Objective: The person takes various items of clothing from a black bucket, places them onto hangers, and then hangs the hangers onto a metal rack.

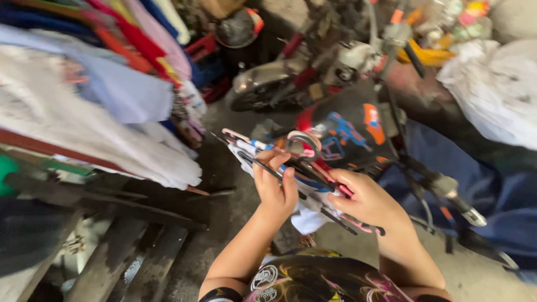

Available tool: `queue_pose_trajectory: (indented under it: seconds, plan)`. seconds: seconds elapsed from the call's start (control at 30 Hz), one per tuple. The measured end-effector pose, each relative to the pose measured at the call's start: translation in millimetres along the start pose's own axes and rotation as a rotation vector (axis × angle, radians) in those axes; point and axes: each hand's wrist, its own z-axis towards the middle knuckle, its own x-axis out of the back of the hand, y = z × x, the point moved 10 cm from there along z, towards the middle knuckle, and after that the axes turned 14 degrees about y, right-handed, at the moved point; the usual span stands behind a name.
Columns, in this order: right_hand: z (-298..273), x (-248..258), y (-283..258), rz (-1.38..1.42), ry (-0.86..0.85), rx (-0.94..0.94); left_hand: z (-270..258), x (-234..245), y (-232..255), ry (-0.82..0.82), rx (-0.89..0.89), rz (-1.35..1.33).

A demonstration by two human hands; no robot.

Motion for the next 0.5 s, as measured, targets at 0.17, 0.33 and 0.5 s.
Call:
queue_pose_trajectory:
  seconds: [0.17, 0.33, 0.5]
  plan:
    - [-22.8, 36.6, 4.0, -0.163, 0.02, 0.091, -14.0, -48.6, 37.6, -0.206, -0.102, 0.031]
    - [-37.6, 82.0, 11.4, -0.073, -0.002, 0.138, -7.7, -99.2, 75.7, -0.406, -0.231, -0.079]
    - [-53.6, 111.6, 26.6, -0.238, -0.03, -0.002, -6.9, -134.9, 91.9, -0.557, -0.212, -0.253]
